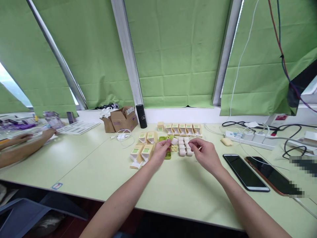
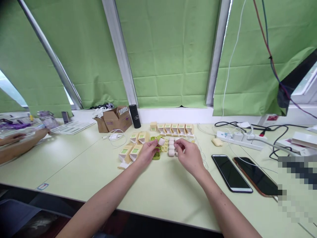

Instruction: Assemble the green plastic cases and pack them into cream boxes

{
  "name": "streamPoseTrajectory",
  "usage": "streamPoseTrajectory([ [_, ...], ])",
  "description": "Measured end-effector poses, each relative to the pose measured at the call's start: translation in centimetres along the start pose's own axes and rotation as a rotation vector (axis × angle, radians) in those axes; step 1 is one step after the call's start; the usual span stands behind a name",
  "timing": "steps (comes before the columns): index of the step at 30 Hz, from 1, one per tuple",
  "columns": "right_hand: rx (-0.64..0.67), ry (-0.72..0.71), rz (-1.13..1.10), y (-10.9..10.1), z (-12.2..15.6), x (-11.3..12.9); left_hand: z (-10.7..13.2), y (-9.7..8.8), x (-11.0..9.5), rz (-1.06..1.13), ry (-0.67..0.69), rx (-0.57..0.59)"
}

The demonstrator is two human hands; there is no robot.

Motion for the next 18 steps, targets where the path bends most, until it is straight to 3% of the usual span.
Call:
streamPoseTrajectory([
  [3, -0.057, -0.087, 0.286, -2.8, 1.1, 1.0, 0.2, 0.1, -0.2, 0.083, -0.033, -0.006],
  [7, -0.045, -0.152, 0.599, -4.6, 3.1, -0.8, 0.3, 0.1, -0.2, 0.154, -0.065, -0.025],
  [14, 0.095, -0.233, 0.857, -4.5, 6.3, -4.8, -0.1, -0.3, 0.1, 0.232, -0.08, -0.041],
  [18, 0.269, -0.114, 0.964, -4.0, 6.9, -5.1, -0.3, -0.7, 0.5, 0.255, -0.088, -0.069],
])
Point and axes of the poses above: each hand's wrist, its own z-axis away from the middle knuckle, its own y-axis out of the palm, x = y × z, the point moved 9 cm from there along -z, towards the middle knuckle, and after that the axes turned 5 degrees about -z, right-handed, at the moved point
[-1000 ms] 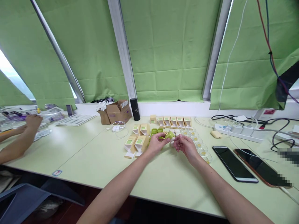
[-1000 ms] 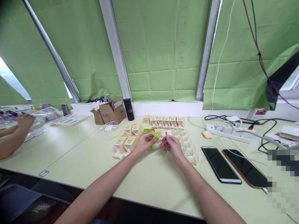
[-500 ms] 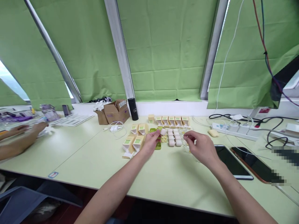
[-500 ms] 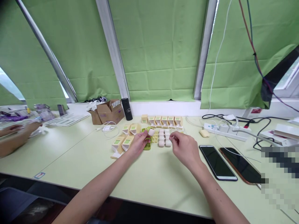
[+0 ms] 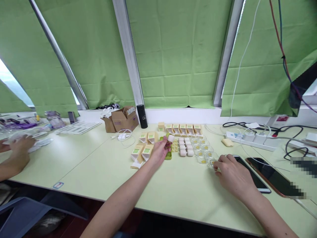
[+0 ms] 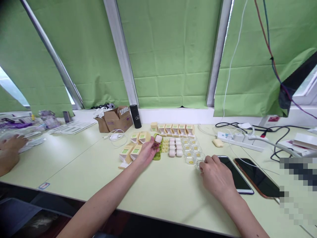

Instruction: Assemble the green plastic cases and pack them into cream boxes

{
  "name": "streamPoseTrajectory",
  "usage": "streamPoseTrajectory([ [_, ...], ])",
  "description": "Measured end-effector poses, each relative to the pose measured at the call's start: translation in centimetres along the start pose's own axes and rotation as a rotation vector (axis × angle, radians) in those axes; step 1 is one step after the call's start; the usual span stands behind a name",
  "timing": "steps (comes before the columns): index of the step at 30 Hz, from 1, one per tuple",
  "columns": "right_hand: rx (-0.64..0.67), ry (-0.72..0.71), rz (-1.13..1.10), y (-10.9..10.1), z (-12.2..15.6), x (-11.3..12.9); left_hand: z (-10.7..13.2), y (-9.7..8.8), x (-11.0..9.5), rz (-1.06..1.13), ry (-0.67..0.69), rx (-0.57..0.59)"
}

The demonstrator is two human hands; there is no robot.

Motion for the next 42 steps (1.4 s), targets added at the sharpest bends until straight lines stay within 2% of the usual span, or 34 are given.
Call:
streamPoseTrajectory([
  [4, 0.116, 0.021, -0.026, -0.9, 0.1, 1.9, -0.1, 0.0, 0.1, 0.0, 0.003, 0.011],
  [9, 0.086, -0.089, -0.123, -2.1, -1.4, 7.2, -0.1, 0.0, 0.1, 0.009, 0.009, 0.015],
  [12, 0.088, -0.164, -0.137, -1.5, -2.9, 10.5, -0.3, -0.1, 0.1, 0.003, 0.019, 0.012],
  [15, 0.147, -0.22, -0.149, -0.2, -4.1, 12.7, -0.4, -0.3, 0.0, 0.001, 0.032, 0.004],
  [18, 0.2, -0.22, -0.211, 0.7, -4.5, 13.2, -0.4, -0.3, -0.1, 0.0, 0.038, -0.002],
  [23, 0.225, -0.143, -0.456, 1.4, -4.5, 11.7, -0.3, -0.2, -0.1, -0.002, 0.038, -0.007],
  [27, 0.296, -0.026, -0.671, 3.3, -5.1, 10.3, -0.3, -0.3, -0.3, 0.007, 0.039, -0.021],
  [30, 0.255, 0.032, -0.979, 3.7, -6.7, 9.6, -0.2, -0.3, -0.5, 0.008, 0.05, -0.027],
  [34, 0.29, 0.195, -1.84, 4.0, -8.7, 9.3, -0.1, -0.3, -0.8, 0.006, 0.061, -0.04],
  [36, 0.285, 0.223, -2.21, 3.6, -9.6, 9.6, 0.0, -0.3, -0.9, 0.011, 0.065, -0.048],
  [39, 0.287, 0.248, -2.464, 3.6, -10.4, 10.0, 0.1, -0.2, -1.1, 0.017, 0.079, -0.047],
  [42, 0.366, 0.24, -2.524, 4.7, -10.5, 11.3, 0.0, -0.3, -1.2, 0.022, 0.088, -0.054],
])
Point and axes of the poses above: each hand's wrist, its own z-axis away from the middle knuckle, its own y-axis out of the palm, x = y × z, the point moved 9 cm from there along -z, towards the middle knuckle, and after that the axes turned 5 degrees about -z, right-handed, at the moved point
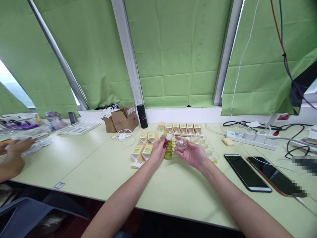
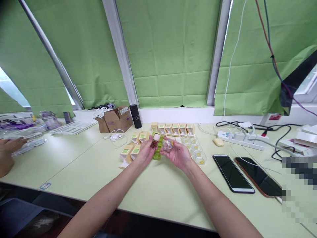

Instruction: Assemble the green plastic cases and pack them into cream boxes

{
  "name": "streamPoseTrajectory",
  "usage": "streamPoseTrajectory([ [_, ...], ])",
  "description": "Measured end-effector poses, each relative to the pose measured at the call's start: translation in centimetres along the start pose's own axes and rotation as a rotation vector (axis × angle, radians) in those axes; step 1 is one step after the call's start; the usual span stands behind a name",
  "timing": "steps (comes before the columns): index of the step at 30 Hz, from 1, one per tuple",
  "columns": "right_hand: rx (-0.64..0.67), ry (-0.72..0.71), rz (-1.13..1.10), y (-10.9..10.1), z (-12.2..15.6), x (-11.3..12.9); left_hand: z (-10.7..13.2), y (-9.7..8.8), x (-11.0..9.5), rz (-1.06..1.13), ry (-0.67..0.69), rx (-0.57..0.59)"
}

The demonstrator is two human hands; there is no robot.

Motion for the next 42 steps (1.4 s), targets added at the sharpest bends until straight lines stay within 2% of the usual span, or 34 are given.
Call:
streamPoseTrajectory([
  [4, -0.091, 0.024, -0.012, -1.8, -0.3, -1.9, -0.2, -0.4, 0.0, -0.002, 0.006, -0.019],
  [8, -0.187, -0.064, 0.01, -3.4, 0.0, -1.7, -0.4, -0.6, 0.2, -0.019, 0.014, -0.022],
  [11, -0.222, -0.109, 0.061, -3.7, 0.4, -1.1, -0.4, -0.6, 0.3, -0.033, 0.027, -0.011],
  [20, -0.295, -0.217, 0.152, -3.4, 1.3, 0.0, -0.5, -0.6, 0.4, -0.063, 0.045, 0.0],
  [26, -0.22, -0.238, 0.165, -2.5, 1.4, 0.4, -0.4, -0.5, 0.3, -0.081, 0.058, 0.009],
  [38, -0.214, -0.286, 0.283, -1.7, 1.4, -0.1, -0.5, -0.6, 0.2, -0.108, 0.074, -0.006],
  [42, -0.225, -0.293, 0.23, -1.8, 1.5, -0.1, -0.5, -0.6, 0.2, -0.124, 0.08, -0.006],
])
Point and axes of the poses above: each hand's wrist, its own z-axis away from the middle knuckle, its own y-axis out of the palm, x = y × z, the point moved 9 cm from there along -z, towards the middle knuckle, and after that the axes turned 5 degrees about -z, right-handed, at the moved point
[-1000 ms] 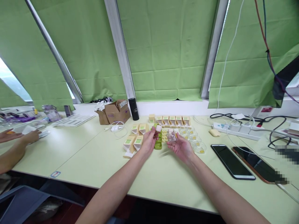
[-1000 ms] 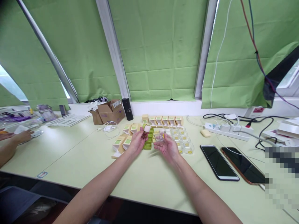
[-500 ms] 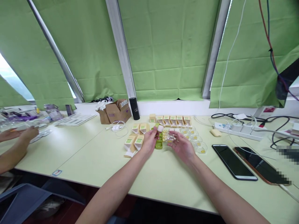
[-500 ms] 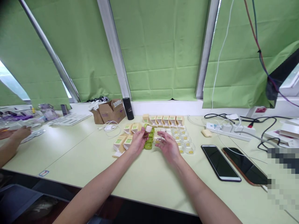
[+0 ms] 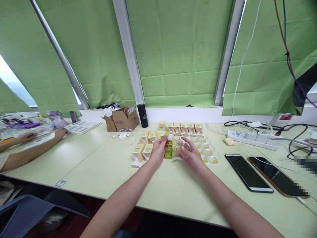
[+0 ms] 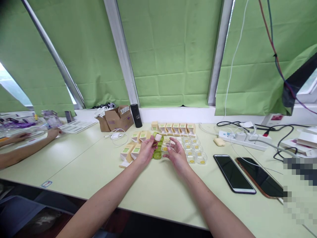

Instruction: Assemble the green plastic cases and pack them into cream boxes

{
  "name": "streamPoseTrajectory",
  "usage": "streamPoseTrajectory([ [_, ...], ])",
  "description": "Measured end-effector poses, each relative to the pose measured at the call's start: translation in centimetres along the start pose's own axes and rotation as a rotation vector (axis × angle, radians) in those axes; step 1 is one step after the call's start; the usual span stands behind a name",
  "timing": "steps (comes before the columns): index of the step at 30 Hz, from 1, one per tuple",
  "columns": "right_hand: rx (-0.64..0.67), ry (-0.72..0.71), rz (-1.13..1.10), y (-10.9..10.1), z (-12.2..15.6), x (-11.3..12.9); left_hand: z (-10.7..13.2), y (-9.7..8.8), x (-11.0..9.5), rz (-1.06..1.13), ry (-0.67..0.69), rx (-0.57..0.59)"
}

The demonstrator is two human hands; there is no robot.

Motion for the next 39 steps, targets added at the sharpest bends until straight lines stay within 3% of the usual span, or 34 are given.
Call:
streamPoseTrajectory([
  [8, 0.015, 0.086, -0.106, -0.1, -0.2, -1.0, 0.0, -0.1, -0.2, -0.066, 0.034, -0.008],
  [19, -0.008, 0.122, -0.054, -0.7, -0.2, -1.4, 0.2, -0.2, -0.6, -0.283, 0.073, -0.005],
  [39, -0.006, 0.069, -0.08, -0.6, -0.3, -1.2, 1.1, 1.6, -2.2, -0.441, 0.142, 0.079],
])
Point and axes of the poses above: each hand's wrist, its own z-axis away from the middle knuckle, its own y-axis out of the palm, x = y × z, the point moved 9 cm from there along -z, towards the middle knuckle, and after that the axes turned 5 degrees about -z, right-handed, at the moved point
